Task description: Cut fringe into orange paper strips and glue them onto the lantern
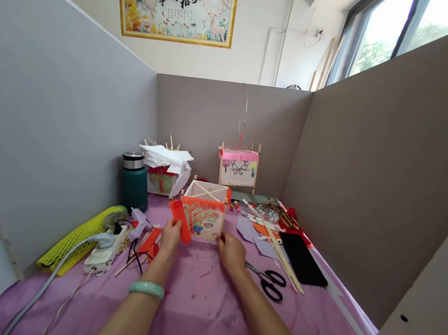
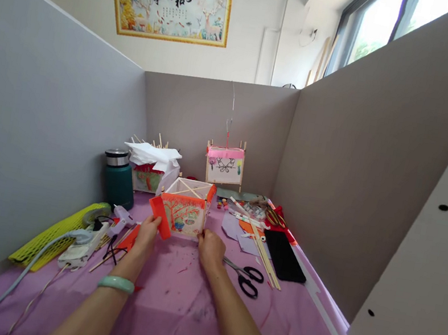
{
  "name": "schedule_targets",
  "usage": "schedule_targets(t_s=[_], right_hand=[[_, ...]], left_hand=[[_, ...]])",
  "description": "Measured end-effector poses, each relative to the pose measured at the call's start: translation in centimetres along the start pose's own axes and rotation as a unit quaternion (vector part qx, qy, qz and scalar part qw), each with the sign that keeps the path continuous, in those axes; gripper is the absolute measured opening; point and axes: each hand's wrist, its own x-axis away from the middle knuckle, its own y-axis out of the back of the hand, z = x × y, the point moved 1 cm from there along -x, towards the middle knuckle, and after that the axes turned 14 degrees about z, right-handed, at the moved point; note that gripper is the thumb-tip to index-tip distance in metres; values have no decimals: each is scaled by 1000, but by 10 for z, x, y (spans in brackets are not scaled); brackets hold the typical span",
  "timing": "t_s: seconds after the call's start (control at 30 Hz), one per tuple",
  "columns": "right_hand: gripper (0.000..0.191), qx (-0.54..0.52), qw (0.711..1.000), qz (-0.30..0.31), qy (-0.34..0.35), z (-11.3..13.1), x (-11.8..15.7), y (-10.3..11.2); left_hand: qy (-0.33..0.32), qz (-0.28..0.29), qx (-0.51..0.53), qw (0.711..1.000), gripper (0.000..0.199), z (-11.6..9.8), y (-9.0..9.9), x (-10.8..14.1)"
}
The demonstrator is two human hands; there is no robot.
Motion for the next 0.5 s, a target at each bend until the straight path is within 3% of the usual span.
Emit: schedule_targets(t_s=[0.17, 0.33, 0.5], right_hand=[[25, 27, 999, -13, -18, -8, 23, 9], [25, 20, 1000, -18, -3, -18, 66, 9], [26, -10, 999, -44, 11, -24, 84, 1]], left_hand=[[-32, -17, -92, 995, 17, 6, -6, 37], [-49, -32, -92, 994, 19, 10, -8, 90], [-76, -23, -116, 990, 17, 14, -8, 113]])
